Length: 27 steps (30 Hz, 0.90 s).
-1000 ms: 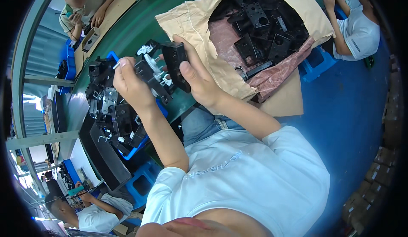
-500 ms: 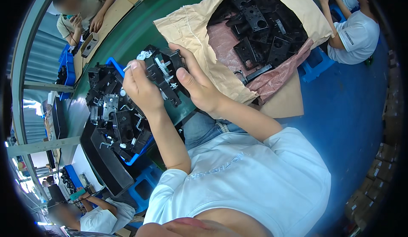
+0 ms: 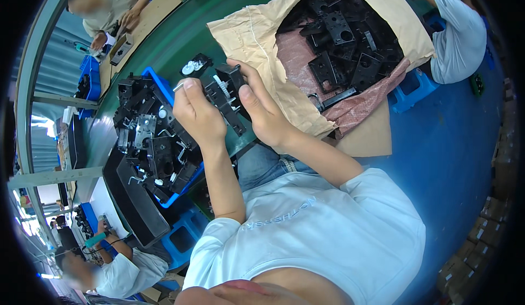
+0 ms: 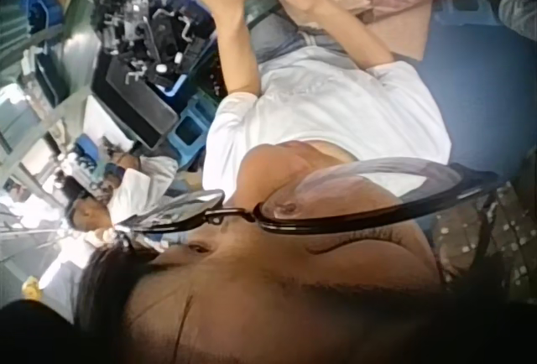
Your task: Inspecting and organizing small mechanical components at a factory assembly line workstation.
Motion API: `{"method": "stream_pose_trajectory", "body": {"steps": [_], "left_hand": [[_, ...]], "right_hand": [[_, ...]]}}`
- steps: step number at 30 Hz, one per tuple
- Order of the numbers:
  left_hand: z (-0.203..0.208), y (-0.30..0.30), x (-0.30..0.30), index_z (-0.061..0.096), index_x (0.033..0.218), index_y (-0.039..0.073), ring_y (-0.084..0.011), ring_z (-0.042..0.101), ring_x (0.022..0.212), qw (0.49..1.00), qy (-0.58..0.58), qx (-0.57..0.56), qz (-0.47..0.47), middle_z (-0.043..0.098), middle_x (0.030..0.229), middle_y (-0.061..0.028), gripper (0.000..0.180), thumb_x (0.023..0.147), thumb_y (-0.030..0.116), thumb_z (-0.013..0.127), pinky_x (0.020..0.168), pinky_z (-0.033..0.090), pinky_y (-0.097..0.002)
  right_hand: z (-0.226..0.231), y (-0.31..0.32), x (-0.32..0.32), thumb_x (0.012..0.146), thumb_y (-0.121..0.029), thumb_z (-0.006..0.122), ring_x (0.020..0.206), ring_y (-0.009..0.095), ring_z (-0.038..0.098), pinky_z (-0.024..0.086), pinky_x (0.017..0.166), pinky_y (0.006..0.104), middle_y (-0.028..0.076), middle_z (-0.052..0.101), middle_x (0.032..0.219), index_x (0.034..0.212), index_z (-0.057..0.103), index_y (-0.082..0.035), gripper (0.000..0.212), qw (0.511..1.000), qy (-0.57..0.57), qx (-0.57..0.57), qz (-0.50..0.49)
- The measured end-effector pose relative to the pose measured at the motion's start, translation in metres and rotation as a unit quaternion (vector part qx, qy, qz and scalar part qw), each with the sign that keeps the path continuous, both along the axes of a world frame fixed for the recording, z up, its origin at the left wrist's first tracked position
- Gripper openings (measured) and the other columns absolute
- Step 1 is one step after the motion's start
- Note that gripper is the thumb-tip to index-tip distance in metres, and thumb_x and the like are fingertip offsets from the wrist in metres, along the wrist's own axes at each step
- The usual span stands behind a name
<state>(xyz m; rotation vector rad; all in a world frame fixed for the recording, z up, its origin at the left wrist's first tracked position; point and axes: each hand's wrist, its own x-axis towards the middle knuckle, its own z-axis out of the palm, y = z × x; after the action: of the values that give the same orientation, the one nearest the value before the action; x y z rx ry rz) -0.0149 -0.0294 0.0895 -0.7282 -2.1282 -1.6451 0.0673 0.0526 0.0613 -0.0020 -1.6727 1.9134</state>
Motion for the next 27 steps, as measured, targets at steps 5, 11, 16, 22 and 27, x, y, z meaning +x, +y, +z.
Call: {"method": "stream_pose_trajectory", "body": {"steps": [5, 11, 16, 22, 27], "left_hand": [[0.003, -0.003, 0.005, 0.057, 0.077, -0.002, -0.0180, 0.047, 0.063, 1.000, 0.012, -0.001, 0.011, 0.057, 0.072, -0.0094, 0.035, 0.101, 0.019, 0.043, 0.062, 0.042, -0.0309], [0.003, -0.003, 0.017, 0.052, 0.073, -0.002, -0.0214, 0.044, 0.059, 0.997, 0.067, 0.009, -0.042, 0.053, 0.071, -0.0119, 0.026, 0.096, 0.010, 0.044, 0.059, 0.041, -0.0336], [0.005, -0.018, 0.024, 0.049, 0.072, 0.000, -0.0206, 0.040, 0.059, 0.996, 0.049, 0.068, -0.044, 0.049, 0.071, -0.0106, 0.024, 0.094, 0.007, 0.043, 0.057, 0.039, -0.0338], [0.015, -0.050, 0.020, 0.048, 0.073, 0.001, -0.0187, 0.039, 0.062, 0.987, 0.070, 0.139, -0.035, 0.048, 0.071, -0.0092, 0.024, 0.095, 0.009, 0.042, 0.058, 0.037, -0.0313], [0.032, -0.102, 0.006, 0.047, 0.073, 0.003, -0.0173, 0.039, 0.064, 0.983, 0.110, 0.140, 0.056, 0.047, 0.073, -0.0075, 0.028, 0.098, 0.015, 0.040, 0.060, 0.037, -0.0295]], "right_hand": [[-0.002, -0.004, -0.002, 0.106, -0.041, 0.027, 0.134, 0.027, 0.035, 0.024, 0.114, 0.0379, 0.017, 0.034, 0.148, 0.147, 0.026, 0.001, 0.059, 1.000, 0.025, 0.008, 0.002], [-0.009, -0.005, 0.005, 0.105, -0.040, 0.024, 0.132, 0.029, 0.038, 0.027, 0.113, 0.0397, 0.019, 0.036, 0.145, 0.146, 0.028, 0.003, 0.060, 0.998, 0.001, 0.056, -0.040], [0.000, -0.025, 0.013, 0.102, -0.048, 0.026, 0.131, 0.031, 0.040, 0.028, 0.112, 0.0409, 0.021, 0.036, 0.145, 0.147, 0.026, 0.003, 0.068, 0.992, 0.025, 0.121, -0.032], [0.013, -0.052, 0.002, 0.094, -0.060, 0.041, 0.129, 0.033, 0.043, 0.032, 0.109, 0.0421, 0.021, 0.038, 0.144, 0.148, 0.026, 0.001, 0.083, 0.994, 0.034, 0.101, 0.030], [0.046, -0.067, -0.035, 0.086, -0.041, 0.068, 0.111, 0.030, 0.056, 0.043, 0.097, 0.0395, 0.019, 0.049, 0.134, 0.148, 0.030, -0.003, 0.082, 0.960, 0.063, 0.217, 0.163]]}}
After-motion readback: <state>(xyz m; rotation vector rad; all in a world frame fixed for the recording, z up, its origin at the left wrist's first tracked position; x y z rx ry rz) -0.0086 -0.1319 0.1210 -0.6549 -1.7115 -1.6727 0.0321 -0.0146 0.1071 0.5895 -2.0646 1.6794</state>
